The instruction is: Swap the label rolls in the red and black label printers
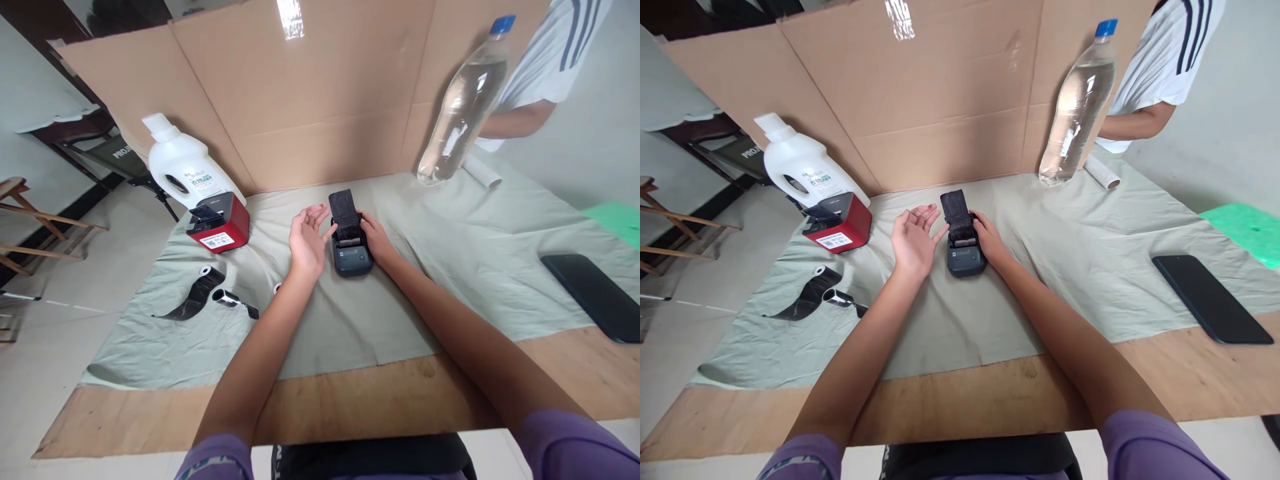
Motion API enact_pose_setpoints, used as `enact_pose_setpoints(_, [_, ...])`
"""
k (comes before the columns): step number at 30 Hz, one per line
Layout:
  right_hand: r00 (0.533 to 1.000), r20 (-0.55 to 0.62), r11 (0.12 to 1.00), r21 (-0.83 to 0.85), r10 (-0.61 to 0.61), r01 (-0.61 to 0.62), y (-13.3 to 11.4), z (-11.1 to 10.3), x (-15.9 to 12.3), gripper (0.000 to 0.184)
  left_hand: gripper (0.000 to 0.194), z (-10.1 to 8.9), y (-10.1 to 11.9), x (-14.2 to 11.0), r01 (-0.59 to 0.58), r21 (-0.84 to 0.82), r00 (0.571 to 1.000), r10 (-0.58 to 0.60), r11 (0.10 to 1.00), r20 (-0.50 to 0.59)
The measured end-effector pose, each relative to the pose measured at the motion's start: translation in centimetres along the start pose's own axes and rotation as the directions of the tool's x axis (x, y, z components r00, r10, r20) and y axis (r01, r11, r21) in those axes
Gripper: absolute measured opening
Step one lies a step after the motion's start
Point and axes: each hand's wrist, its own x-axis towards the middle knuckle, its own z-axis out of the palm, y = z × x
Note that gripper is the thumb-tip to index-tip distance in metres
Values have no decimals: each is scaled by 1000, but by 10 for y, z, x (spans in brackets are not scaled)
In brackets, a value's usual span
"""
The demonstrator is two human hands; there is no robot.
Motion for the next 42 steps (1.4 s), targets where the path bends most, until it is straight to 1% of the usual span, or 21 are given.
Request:
enact_pose_setpoints(5, [994, -57, 990, 112, 94, -87, 2, 2, 5, 40, 27, -2, -2, -1, -2, 90, 1000, 4, 996, -27])
enact_pose_setpoints(8, [991, -70, 983, 147, 118, -107, 2, 3, 7, 41, 29, -3, -7, 0, -2, 121, 1000, 1, 993, 7])
enact_pose_setpoints(11, [991, -87, 990, 105, 100, -91, 2, 4, 7, 39, 29, -3, -14, 1, -21, 119, 998, 13, 993, 61])
enact_pose_setpoints(15, [977, -178, 993, 17, 121, -120, 2, 2, 7, 41, 28, -4, -19, 0, -35, 108, 995, 25, 994, 91])
enact_pose_setpoints(16, [976, -184, 993, -6, 119, -122, 2, 1, 7, 42, 29, -4, -19, 0, -29, 104, 995, 18, 994, 100])
enact_pose_setpoints(18, [985, -141, 993, -48, 104, -112, 1, -2, 7, 45, 39, -4, -19, 0, -14, 106, 989, -2, 994, 146])
enact_pose_setpoints(20, [991, -66, 992, -49, 112, -116, -2, -5, 7, 44, 54, -4, -19, -1, -20, 113, 974, -6, 993, 228])
enact_pose_setpoints(22, [987, -8, 987, 17, 159, -159, -5, -8, 8, 42, 65, -5, -20, -2, -48, 129, 950, 5, 991, 312])
enact_pose_setpoints(25, [975, 24, 967, 125, 219, -221, -10, -12, 10, 37, 72, -8, -20, -2, -67, 203, 903, -27, 977, 429])
enact_pose_setpoints(26, [973, 19, 965, 125, 230, -230, -12, -14, 11, 35, 72, -9, -19, -3, -77, 245, 878, -51, 966, 477])
enact_pose_setpoints(28, [975, -27, 975, 51, 219, -218, -16, -20, 13, 32, 73, -10, -15, -4, -144, 341, 810, -87, 929, 581])
enact_pose_setpoints(30, [983, -59, 981, -72, 175, -179, -23, -27, 15, 29, 71, -9, -9, -7, -274, 434, 731, -108, 859, 674])
enact_pose_setpoints(31, [988, -49, 980, -129, 147, -152, -27, -31, 15, 29, 69, -8, -5, -10, -348, 468, 689, -116, 812, 715])
enact_pose_setpoints(34, [995, 61, 965, -255, 81, -63, -40, -38, 14, 29, 61, 2, 4, -23, -553, 493, 549, -152, 672, 822])
enact_pose_setpoints(36, [987, 148, 931, -366, 62, -4, -48, -38, 13, 31, 58, 9, 1, -36, -652, 452, 447, -172, 609, 878])
enact_pose_setpoints(37, [981, 182, 898, -438, 61, 25, -51, -37, 12, 31, 57, 12, -4, -43, -689, 421, 399, -176, 590, 900])
enact_pose_setpoints(39, [970, 237, 805, -585, 56, 96, -55, -32, 14, 25, 57, 14, -22, -56, -747, 347, 298, -180, 567, 937])
enact_pose_setpoints(41, [956, 287, 696, -699, 64, 164, -56, -26, 19, 15, 58, 13, -48, -69, -790, 270, 189, -200, 551, 961])
enact_pose_setpoints(42, [945, 316, 647, -739, 87, 188, -55, -23, 24, 10, 58, 11, -62, -75, -804, 245, 145, -221, 542, 965])
